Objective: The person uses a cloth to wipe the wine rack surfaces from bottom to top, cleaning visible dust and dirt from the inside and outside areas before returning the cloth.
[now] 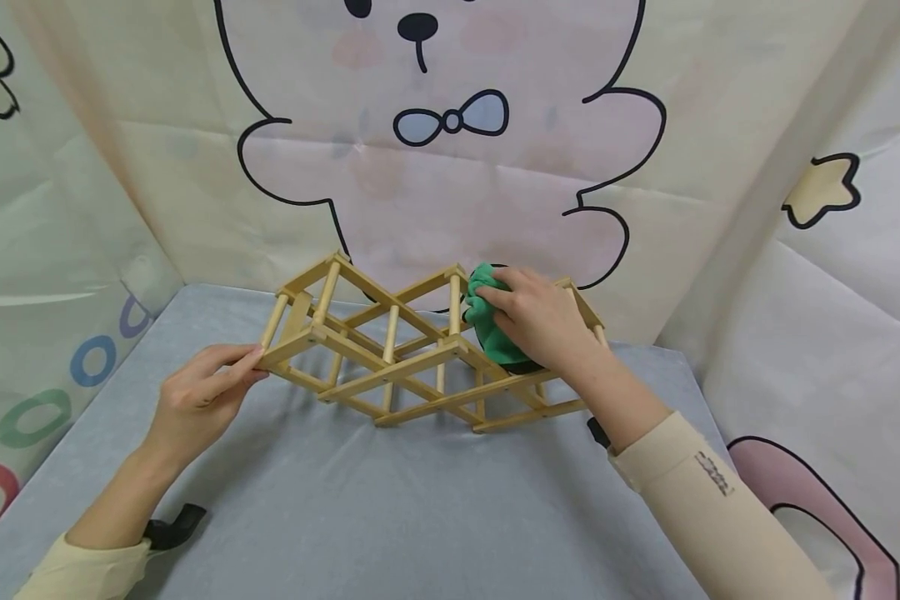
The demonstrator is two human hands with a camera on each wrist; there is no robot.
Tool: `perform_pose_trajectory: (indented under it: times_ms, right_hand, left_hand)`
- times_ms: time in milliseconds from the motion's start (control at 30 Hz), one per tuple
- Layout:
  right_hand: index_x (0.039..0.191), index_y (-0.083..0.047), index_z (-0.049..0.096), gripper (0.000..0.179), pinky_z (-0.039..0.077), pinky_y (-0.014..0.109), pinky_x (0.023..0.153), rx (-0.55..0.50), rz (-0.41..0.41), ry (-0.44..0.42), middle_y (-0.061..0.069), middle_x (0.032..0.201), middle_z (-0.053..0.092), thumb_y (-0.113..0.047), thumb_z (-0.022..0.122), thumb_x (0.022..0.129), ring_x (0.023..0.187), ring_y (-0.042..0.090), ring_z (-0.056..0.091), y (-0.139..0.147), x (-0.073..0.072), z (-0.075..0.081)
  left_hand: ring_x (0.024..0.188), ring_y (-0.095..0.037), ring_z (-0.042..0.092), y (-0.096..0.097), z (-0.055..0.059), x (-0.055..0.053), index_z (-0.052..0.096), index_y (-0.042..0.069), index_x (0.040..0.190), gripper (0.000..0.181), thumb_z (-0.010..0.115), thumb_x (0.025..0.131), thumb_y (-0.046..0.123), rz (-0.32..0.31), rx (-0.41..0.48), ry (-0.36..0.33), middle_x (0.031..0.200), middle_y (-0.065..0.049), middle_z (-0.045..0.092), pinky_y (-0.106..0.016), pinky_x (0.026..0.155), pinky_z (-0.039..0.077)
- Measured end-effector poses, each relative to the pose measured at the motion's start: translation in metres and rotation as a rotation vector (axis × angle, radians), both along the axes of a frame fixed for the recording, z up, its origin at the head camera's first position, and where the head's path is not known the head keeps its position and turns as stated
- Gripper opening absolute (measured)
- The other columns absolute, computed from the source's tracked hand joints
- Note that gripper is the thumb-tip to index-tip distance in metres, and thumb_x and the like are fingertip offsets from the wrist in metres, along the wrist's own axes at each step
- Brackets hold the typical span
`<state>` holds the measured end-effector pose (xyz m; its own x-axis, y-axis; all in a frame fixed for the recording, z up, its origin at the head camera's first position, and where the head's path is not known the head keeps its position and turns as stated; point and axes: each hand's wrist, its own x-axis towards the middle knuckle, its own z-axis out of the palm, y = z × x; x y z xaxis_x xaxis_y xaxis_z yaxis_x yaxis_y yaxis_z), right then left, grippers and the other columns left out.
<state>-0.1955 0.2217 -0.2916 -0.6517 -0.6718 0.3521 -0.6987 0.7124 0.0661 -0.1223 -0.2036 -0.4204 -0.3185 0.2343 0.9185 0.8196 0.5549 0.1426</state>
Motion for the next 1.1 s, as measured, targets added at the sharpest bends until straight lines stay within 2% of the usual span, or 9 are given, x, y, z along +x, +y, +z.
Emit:
perform_pose_trajectory:
  times_ms: [200,233,333,433,567,700,800,900,1100]
  right_hand:
    - [0.128,-0.005,0.076,0.037,0.062,0.055,0.085,-0.099,0.064,0.052,0.023,0.130,0.066,0.004,0.076,0.092,0.112,0.042,0.066,-0.004,0.001,0.004]
    - [0.126,-0.005,0.076,0.036,0.062,0.054,0.081,-0.113,0.072,0.068,0.023,0.128,0.067,0.005,0.077,0.091,0.111,0.042,0.066,-0.004,0.002,0.007]
    - [0.121,-0.004,0.078,0.035,0.063,0.053,0.070,-0.160,0.091,0.127,0.024,0.125,0.068,0.008,0.077,0.088,0.108,0.044,0.067,-0.005,0.004,0.019]
    - [0.119,-0.003,0.078,0.034,0.062,0.054,0.065,-0.192,0.119,0.203,0.025,0.123,0.068,0.009,0.077,0.088,0.107,0.044,0.067,-0.010,0.006,0.035]
    - [0.121,-0.003,0.077,0.031,0.062,0.055,0.079,-0.207,0.177,0.264,0.025,0.125,0.067,0.006,0.075,0.092,0.109,0.045,0.065,-0.029,0.011,0.057]
    - [0.121,-0.004,0.078,0.028,0.061,0.053,0.083,-0.231,0.235,0.318,0.023,0.123,0.069,0.004,0.071,0.095,0.104,0.043,0.066,-0.056,0.011,0.069]
    - [0.120,-0.005,0.079,0.027,0.061,0.050,0.087,-0.257,0.257,0.325,0.021,0.122,0.070,0.002,0.070,0.096,0.105,0.040,0.067,-0.077,0.010,0.072]
    - [0.122,-0.006,0.078,0.027,0.060,0.048,0.092,-0.273,0.255,0.288,0.020,0.125,0.070,0.000,0.071,0.097,0.110,0.039,0.066,-0.097,0.009,0.069]
    - [0.122,-0.010,0.079,0.027,0.065,0.045,0.083,-0.253,0.217,0.234,0.016,0.128,0.070,-0.005,0.073,0.097,0.113,0.034,0.067,-0.128,0.003,0.054]
  left_hand:
    - [0.080,-0.031,0.071,0.001,0.000,-0.001,0.079,0.001,0.113,0.032,0.064,0.106,0.028,0.000,0.003,0.006,0.100,-0.015,0.076,-0.034,0.067,0.059]
    - [0.080,-0.031,0.071,0.001,0.000,-0.001,0.079,0.001,0.113,0.031,0.064,0.106,0.028,0.001,0.002,0.006,0.100,-0.015,0.076,-0.034,0.066,0.059]
    - [0.080,-0.030,0.071,0.001,0.000,-0.001,0.079,0.001,0.114,0.032,0.063,0.107,0.029,0.003,-0.004,0.006,0.100,-0.015,0.075,-0.034,0.066,0.059]
    - [0.080,-0.030,0.071,0.001,0.001,-0.001,0.079,0.001,0.114,0.034,0.061,0.108,0.030,0.002,-0.008,0.004,0.100,-0.015,0.075,-0.033,0.067,0.059]
    - [0.079,-0.030,0.071,0.002,0.000,-0.001,0.079,0.001,0.112,0.033,0.062,0.107,0.029,-0.002,0.004,0.011,0.099,-0.015,0.075,-0.032,0.067,0.059]
    - [0.079,-0.031,0.071,0.001,0.000,-0.001,0.080,0.000,0.111,0.032,0.064,0.106,0.028,-0.004,0.017,0.017,0.098,-0.015,0.076,-0.031,0.069,0.059]
    - [0.079,-0.031,0.071,0.001,0.000,-0.001,0.080,0.000,0.111,0.032,0.064,0.106,0.028,-0.005,0.018,0.014,0.098,-0.015,0.076,-0.030,0.070,0.059]
    - [0.078,-0.030,0.071,0.000,0.000,-0.001,0.080,0.000,0.110,0.033,0.064,0.106,0.028,-0.001,0.020,0.014,0.097,-0.015,0.076,-0.031,0.068,0.059]
    - [0.078,-0.029,0.070,-0.001,0.000,-0.001,0.080,0.001,0.112,0.032,0.064,0.107,0.027,-0.001,0.009,0.010,0.098,-0.015,0.076,-0.032,0.066,0.058]
